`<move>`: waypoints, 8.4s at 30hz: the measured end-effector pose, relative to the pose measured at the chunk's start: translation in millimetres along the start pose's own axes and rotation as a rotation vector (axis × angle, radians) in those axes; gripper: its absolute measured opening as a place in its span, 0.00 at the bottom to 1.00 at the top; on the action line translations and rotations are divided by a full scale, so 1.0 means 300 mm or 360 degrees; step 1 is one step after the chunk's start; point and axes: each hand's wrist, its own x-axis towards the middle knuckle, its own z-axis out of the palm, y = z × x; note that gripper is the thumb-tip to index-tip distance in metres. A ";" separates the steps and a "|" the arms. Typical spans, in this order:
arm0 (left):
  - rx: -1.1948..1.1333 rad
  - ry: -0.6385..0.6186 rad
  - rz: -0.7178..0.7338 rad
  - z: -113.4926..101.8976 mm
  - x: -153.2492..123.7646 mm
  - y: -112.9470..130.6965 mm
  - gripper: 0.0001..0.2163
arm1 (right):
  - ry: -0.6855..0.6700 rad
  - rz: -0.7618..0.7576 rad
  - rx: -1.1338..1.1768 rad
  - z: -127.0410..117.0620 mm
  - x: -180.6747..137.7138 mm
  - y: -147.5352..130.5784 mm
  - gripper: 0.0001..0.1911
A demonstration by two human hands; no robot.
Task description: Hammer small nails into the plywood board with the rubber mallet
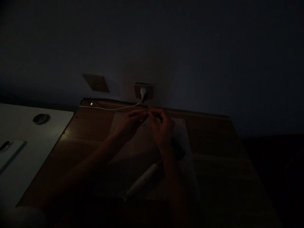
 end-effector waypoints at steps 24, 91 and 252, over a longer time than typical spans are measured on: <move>0.0655 0.0015 0.0335 -0.022 -0.009 -0.004 0.10 | -0.0251 0.0102 -0.0207 -0.060 0.032 0.012 0.07; 0.0321 -0.0015 0.0271 -0.036 0.016 0.004 0.12 | 0.0274 -0.0291 -0.0525 0.048 -0.034 0.031 0.09; 0.1448 -0.0218 0.0998 -0.038 -0.059 0.085 0.10 | -0.0323 0.0479 0.0439 -0.040 0.035 -0.024 0.07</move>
